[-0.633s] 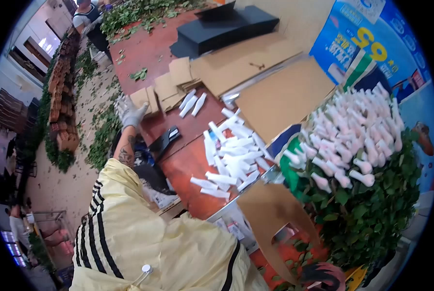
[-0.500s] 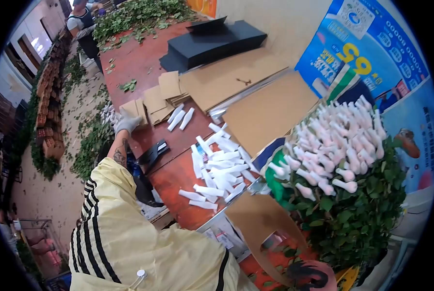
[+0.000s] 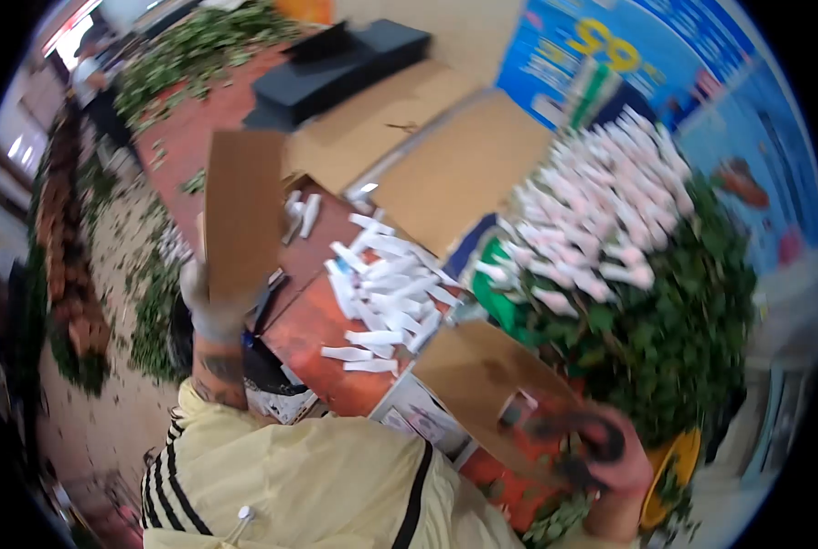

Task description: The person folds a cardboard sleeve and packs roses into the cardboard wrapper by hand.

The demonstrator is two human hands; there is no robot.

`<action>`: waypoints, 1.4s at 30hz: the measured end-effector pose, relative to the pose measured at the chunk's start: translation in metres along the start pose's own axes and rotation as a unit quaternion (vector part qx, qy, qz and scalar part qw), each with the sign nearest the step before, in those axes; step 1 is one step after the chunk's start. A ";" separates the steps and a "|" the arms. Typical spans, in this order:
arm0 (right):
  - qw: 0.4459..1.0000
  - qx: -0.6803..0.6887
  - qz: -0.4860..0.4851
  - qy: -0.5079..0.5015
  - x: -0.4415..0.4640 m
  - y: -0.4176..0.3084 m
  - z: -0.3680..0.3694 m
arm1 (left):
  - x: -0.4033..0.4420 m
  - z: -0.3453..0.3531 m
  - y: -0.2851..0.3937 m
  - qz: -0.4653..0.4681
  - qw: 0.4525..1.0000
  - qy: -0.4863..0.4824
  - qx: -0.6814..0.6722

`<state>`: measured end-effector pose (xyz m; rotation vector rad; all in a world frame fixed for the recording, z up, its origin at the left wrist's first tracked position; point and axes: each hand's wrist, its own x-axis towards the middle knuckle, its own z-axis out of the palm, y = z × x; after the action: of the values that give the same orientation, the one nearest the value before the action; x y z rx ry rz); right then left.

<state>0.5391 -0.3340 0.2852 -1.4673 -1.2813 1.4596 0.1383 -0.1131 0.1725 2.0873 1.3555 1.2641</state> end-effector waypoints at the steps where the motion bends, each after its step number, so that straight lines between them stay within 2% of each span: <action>1: 1.000 -0.015 -0.006 0.016 0.017 -0.006 0.011 | -0.013 0.026 0.035 -0.038 0.912 -0.135 -0.386; 2: 0.999 0.031 0.030 0.024 0.032 -0.016 0.024 | -0.019 0.045 0.069 -0.053 0.775 -0.232 -0.586; 3: 0.989 0.142 -0.018 0.030 0.043 -0.013 0.037 | -0.025 0.065 0.104 -0.112 0.596 -0.322 -0.727; 4: 0.989 0.138 -0.056 0.012 0.059 0.001 0.037 | -0.027 0.076 0.119 -0.121 0.555 -0.365 -0.738; 5: 0.979 0.201 -0.030 0.013 0.063 -0.005 0.044 | -0.029 0.087 0.135 -0.131 0.514 -0.407 -0.744; 7: 0.983 0.176 -0.030 0.042 0.071 0.021 0.040 | -0.032 0.105 0.139 -0.170 0.539 -0.396 -0.724; 8: 0.984 0.170 -0.021 0.048 0.068 0.020 0.039 | -0.035 0.111 0.142 -0.169 0.532 -0.400 -0.727; 9: 0.985 0.164 -0.012 0.054 0.065 0.017 0.040 | -0.037 0.114 0.140 -0.149 0.592 -0.368 -0.702; 10: 0.977 0.190 -0.051 0.084 0.064 0.021 0.039 | -0.038 0.114 0.137 -0.131 0.651 -0.331 -0.670; 11: 0.966 0.217 -0.087 0.111 0.063 0.024 0.038 | -0.035 0.111 0.139 -0.135 0.672 -0.315 -0.656; 12: 0.965 0.185 -0.117 0.144 0.063 0.026 0.035 | -0.032 0.112 0.142 -0.128 0.707 -0.292 -0.632; 13: 0.968 0.193 -0.088 0.135 0.060 0.020 0.032 | -0.028 0.111 0.133 -0.077 0.799 -0.276 -0.529; 14: 0.969 0.201 -0.058 0.131 0.057 0.008 0.031 | -0.026 0.108 0.129 -0.050 0.841 -0.245 -0.481; 16: 0.960 0.229 -0.075 0.143 0.051 0.012 0.038 | -0.020 0.104 0.132 0.026 0.886 -0.119 -0.447; 17: 0.937 0.209 -0.182 0.213 0.048 0.016 0.045 | -0.018 0.104 0.131 0.050 0.897 -0.061 -0.434; 18: 0.930 0.200 -0.190 0.242 0.042 0.013 0.044 | -0.016 0.103 0.126 0.048 0.910 -0.031 -0.411; 19: 0.926 0.209 -0.157 0.272 0.039 0.004 0.038 | -0.013 0.092 0.117 0.008 0.943 -0.079 -0.324; 21: 0.923 0.185 -0.131 0.311 0.041 0.000 0.032 | -0.014 0.086 0.105 -0.074 0.922 -0.171 -0.339; 22: 0.942 0.023 -0.176 0.283 0.048 0.010 0.025 | -0.013 0.082 0.099 -0.115 0.908 -0.215 -0.340; 23: 0.926 -0.131 -0.230 0.269 0.056 0.017 0.019 | -0.013 0.089 0.104 -0.120 0.827 -0.186 -0.516; 24: 0.891 -0.290 -0.276 0.211 0.059 0.016 0.015 | -0.012 0.094 0.106 -0.121 0.713 -0.150 -0.674; 25: 0.811 -0.446 -0.340 0.165 0.062 0.013 0.012 | -0.009 0.095 0.106 -0.071 0.718 -0.177 -0.670; 26: 0.715 -0.550 -0.412 0.129 0.067 0.008 0.010 | -0.006 0.095 0.108 -0.068 0.718 -0.173 -0.671; 27: 0.924 -0.204 -0.305 0.103 0.072 -0.002 0.023 | -0.004 0.094 0.111 -0.048 0.740 -0.227 -0.631; 28: 0.961 -0.098 -0.248 0.072 0.073 -0.005 0.025 | -0.002 0.094 0.112 -0.030 0.759 -0.279 -0.588; 29: 0.981 0.025 -0.186 0.052 0.074 -0.008 0.027 | 0.003 0.093 0.100 -0.062 0.710 -0.373 -0.594; 30: 0.981 0.141 -0.124 0.049 0.075 -0.011 0.029 | 0.000 0.090 0.091 -0.063 0.711 -0.371 -0.594; 31: 0.981 -0.041 -0.168 0.084 0.073 -0.018 0.027 | -0.002 0.088 0.084 -0.099 0.768 -0.301 -0.557; 32: 0.906 -0.277 -0.294 0.124 0.068 -0.013 0.023 | -0.003 0.086 0.074 -0.135 0.815 -0.232 -0.513; 33: 0.751 -0.480 -0.393 0.227 0.063 -0.007 0.019 | -0.003 0.084 0.065 -0.161 0.829 -0.188 -0.502; 34: 0.765 -0.461 -0.367 0.259 0.050 -0.009 0.016 | -0.005 0.084 0.061 -0.176 0.818 -0.112 -0.536; 35: 0.827 -0.370 -0.316 0.280 0.034 -0.011 0.010 | -0.003 0.082 0.050 -0.185 0.825 -0.105 -0.524; 36: 0.896 -0.217 -0.237 0.306 0.020 -0.009 0.006 | -0.001 0.078 0.030 -0.196 0.832 -0.095 -0.511; 38: 0.928 -0.058 -0.134 0.343 -0.005 -0.008 -0.007 | -0.001 0.088 -0.025 -0.123 0.955 -0.117 -0.243; 39: 0.935 -0.015 -0.109 0.337 -0.014 -0.004 -0.016 | -0.010 0.090 -0.023 -0.051 0.995 -0.069 -0.059; 40: 0.943 0.042 -0.098 0.315 -0.024 0.004 -0.025 | -0.021 0.082 -0.016 -0.020 0.993 -0.111 -0.018; 41: 0.943 0.102 -0.107 0.299 -0.032 0.014 -0.032 | -0.030 0.075 -0.002 -0.019 0.970 -0.243 -0.020; 42: 0.940 0.162 -0.111 0.278 -0.041 0.027 -0.040 | -0.044 0.082 0.019 -0.081 0.923 -0.352 -0.130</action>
<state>0.5878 -0.3733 0.2769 -1.3298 -0.7809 0.9513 0.2095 -0.1457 0.1197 1.9073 0.9397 0.4948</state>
